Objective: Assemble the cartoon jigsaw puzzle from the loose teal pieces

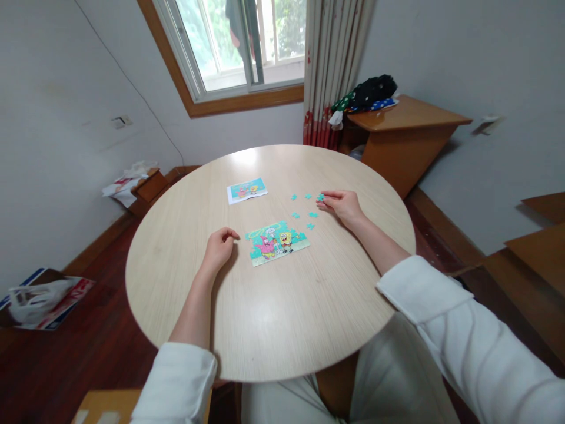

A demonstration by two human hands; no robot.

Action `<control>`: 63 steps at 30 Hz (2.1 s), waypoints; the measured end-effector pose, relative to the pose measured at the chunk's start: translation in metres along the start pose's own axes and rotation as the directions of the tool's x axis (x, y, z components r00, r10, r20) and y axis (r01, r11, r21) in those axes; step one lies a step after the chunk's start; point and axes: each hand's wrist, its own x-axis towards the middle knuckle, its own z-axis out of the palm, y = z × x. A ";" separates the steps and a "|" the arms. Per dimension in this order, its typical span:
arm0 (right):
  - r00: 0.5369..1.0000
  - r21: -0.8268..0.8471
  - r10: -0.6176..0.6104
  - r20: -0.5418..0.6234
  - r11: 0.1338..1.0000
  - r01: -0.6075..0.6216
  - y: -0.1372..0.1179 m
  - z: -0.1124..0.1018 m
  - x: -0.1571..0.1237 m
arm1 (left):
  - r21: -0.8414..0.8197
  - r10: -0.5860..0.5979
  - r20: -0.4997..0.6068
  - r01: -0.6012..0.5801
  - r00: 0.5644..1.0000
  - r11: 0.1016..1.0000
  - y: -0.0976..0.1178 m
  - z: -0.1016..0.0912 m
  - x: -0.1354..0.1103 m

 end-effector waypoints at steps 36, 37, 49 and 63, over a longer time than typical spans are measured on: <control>0.984 -0.237 -0.177 -0.027 0.957 0.166 0.002 -0.005 0.008 | -0.002 0.002 0.001 -0.002 1.000 1.000 0.002 0.000 -0.001; 0.984 -0.239 -0.175 -0.025 0.957 0.164 0.002 -0.005 0.008 | -0.002 -0.002 0.002 0.002 1.000 1.000 0.002 0.000 -0.001; 0.987 -0.174 -0.119 -0.111 0.980 0.099 -0.004 -0.004 0.005 | -0.001 -0.009 0.006 0.009 1.000 1.000 0.005 -0.001 -0.001; 0.976 0.025 -0.089 -0.200 0.995 0.096 0.007 -0.029 0.030 | -0.014 -0.018 0.004 0.018 1.000 1.000 0.005 -0.001 -0.002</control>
